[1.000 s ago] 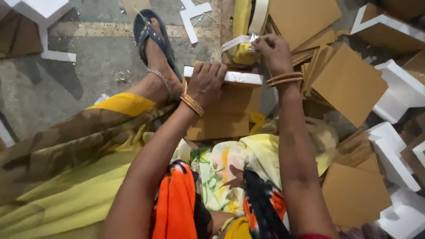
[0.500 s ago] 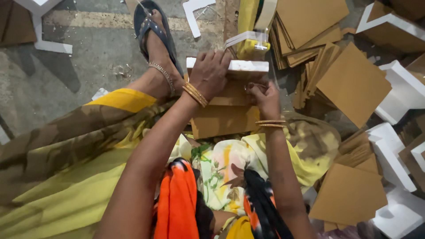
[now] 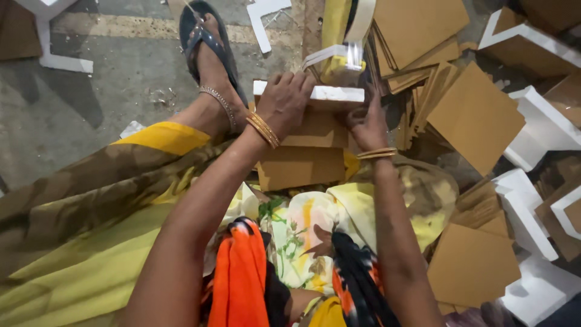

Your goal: The person sits on the floor and assembles small cardboard boxes by inserting white foam inserts into the brown cardboard shells. They repeatedly pick up foam pieces and cardboard pieces, fit them together, and place the assembled units aside.

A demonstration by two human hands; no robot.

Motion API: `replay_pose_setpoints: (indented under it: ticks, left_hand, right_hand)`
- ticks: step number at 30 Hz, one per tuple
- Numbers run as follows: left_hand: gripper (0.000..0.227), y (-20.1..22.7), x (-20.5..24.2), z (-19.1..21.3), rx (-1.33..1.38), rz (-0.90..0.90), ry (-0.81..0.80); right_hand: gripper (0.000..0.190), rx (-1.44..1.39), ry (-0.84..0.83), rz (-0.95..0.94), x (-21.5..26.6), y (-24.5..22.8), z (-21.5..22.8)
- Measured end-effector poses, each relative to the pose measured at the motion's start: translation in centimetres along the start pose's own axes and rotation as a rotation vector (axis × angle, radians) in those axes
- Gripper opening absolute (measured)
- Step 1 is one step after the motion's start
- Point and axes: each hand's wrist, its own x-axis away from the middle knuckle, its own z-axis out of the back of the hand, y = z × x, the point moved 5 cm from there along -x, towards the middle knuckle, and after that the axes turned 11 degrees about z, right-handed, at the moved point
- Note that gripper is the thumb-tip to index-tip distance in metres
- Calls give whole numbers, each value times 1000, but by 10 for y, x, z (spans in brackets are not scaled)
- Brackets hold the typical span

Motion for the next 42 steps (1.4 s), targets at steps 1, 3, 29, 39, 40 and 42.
replay_pose_setpoints:
  ticks: [1, 3, 29, 39, 40, 42]
  left_hand:
    - [43, -1, -1, 0, -10, -3, -1]
    - [43, -4, -2, 0, -37, -6, -1]
    - [45, 5, 6, 6, 27, -44, 33]
    - [33, 23, 42, 7, -36, -217, 173]
    - [33, 24, 44, 8, -35, -219, 169]
    - [33, 26, 42, 7, -27, -214, 124]
  right_hand:
    - [80, -72, -50, 52, -5, -9, 4]
    - [77, -347, -15, 23, -13, -17, 17]
    - [70, -514, 38, 63, -60, -26, -2]
    - [93, -474, -231, -187, -12, 20, -4]
    - [98, -598, -265, -208, -8, 21, -4]
    - [94, -630, -251, -358, -8, 33, -3]
